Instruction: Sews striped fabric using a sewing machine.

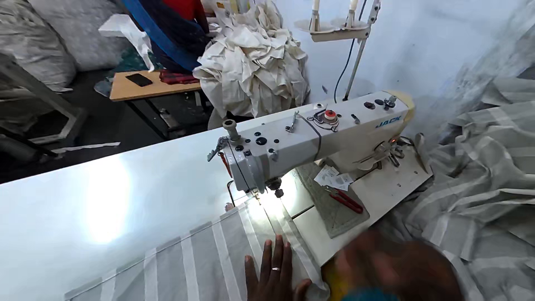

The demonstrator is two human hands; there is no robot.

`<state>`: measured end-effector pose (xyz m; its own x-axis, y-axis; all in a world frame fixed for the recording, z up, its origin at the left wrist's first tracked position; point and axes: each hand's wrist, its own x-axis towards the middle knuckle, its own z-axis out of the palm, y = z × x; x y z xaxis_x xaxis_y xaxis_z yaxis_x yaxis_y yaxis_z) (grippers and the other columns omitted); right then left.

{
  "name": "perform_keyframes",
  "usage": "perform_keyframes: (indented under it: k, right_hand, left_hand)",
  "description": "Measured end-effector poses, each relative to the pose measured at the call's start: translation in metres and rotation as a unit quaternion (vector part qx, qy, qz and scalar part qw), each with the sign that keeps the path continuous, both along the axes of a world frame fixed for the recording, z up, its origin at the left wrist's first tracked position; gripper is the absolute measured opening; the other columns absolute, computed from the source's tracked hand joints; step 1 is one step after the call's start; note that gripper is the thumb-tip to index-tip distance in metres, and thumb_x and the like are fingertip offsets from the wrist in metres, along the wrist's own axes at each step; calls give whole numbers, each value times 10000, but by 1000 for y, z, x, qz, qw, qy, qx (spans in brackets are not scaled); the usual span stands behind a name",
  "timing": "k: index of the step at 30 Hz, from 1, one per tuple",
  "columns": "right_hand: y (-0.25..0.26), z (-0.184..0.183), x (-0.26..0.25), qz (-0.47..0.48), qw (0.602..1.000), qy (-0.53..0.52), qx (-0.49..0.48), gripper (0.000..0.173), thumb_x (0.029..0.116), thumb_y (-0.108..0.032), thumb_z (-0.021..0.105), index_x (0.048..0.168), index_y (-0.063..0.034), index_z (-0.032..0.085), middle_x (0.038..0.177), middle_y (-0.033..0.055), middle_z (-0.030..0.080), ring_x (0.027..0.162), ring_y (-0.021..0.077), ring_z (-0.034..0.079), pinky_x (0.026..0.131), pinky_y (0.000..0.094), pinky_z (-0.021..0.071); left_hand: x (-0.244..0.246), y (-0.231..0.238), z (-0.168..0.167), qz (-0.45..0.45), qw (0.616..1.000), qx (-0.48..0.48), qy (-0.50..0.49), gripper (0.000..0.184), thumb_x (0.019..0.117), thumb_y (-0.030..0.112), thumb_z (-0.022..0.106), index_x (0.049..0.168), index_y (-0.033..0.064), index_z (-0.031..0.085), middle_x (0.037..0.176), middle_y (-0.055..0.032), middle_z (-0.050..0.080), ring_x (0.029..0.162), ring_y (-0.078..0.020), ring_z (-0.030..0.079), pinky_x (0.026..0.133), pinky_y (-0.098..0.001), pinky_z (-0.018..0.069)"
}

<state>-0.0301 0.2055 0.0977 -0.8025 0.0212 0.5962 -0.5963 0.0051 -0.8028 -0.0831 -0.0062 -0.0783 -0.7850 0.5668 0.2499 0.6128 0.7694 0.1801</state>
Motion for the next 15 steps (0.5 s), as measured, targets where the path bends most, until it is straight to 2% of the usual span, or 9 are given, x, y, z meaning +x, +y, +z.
perform_keyframes:
  k: [1,2,3,4,6,9,12,14,15]
  right_hand:
    - [28,-26,-30,-145,983,-16,113,214,1085,-236,500,1204,-166,664,1119,-30,742,1009,86,716,868,276,612]
    - [55,-52,-57,-281,933,-48,220,224,1067,-172,512,1236,-118,649,1111,-6,740,978,110,717,837,309,617]
    - [78,-76,-78,-379,868,-112,301,280,1049,-138,531,1295,-73,649,1122,59,743,971,195,721,825,408,608]
    - [95,-96,-93,-432,811,-176,352,313,1052,-140,549,1337,-52,644,1146,129,737,1004,298,716,854,519,585]
    - [109,-123,-111,-466,733,-261,420,370,1041,-162,563,1396,-78,624,1202,214,693,1059,416,685,854,610,559]
    - [106,-137,-116,-460,707,-266,466,398,1002,-158,626,1398,-129,637,1115,205,708,998,421,682,764,587,569]
    - [99,-118,-106,-500,705,-201,460,387,986,-137,658,1373,-142,668,1063,175,734,967,410,696,743,588,567]
    - [87,-109,-95,-512,708,-132,468,419,973,-127,680,1391,-134,654,1005,151,750,927,397,704,702,569,566]
    - [73,-106,-89,-500,718,-108,472,432,971,-129,676,1402,-127,644,979,148,748,892,390,705,680,554,568]
  left_hand:
    - [0,0,-3,2,1000,-1,11,905,985,756,262,1550,77,457,1610,-152,425,1502,-395,366,1170,-747,161]
    - [0,1,-6,4,1000,-2,22,905,982,760,257,1549,85,462,1610,-145,428,1501,-388,370,1174,-739,163]
    - [-1,2,-8,7,999,-4,33,907,978,765,258,1545,90,471,1604,-142,438,1496,-382,381,1174,-734,172]
    - [-1,2,-9,8,999,-6,40,907,976,768,262,1543,93,474,1602,-139,443,1493,-378,386,1174,-730,178]
    - [-2,3,-9,9,999,-6,44,908,975,768,273,1545,89,471,1603,-143,439,1494,-380,384,1172,-729,181]
    - [-1,2,-11,9,999,-4,42,913,970,771,293,1545,85,469,1609,-136,432,1501,-380,371,1178,-723,169]
    - [-1,0,-4,7,1000,17,8,889,969,769,317,1529,103,500,1610,-121,435,1504,-378,366,1177,-735,153]
    - [-2,0,10,0,994,100,-48,760,985,686,437,1441,100,599,1545,-120,520,1460,-384,437,1160,-746,182]
    - [-1,2,22,1,983,167,-72,656,996,605,509,1378,90,651,1472,-118,594,1399,-360,518,1152,-721,246]
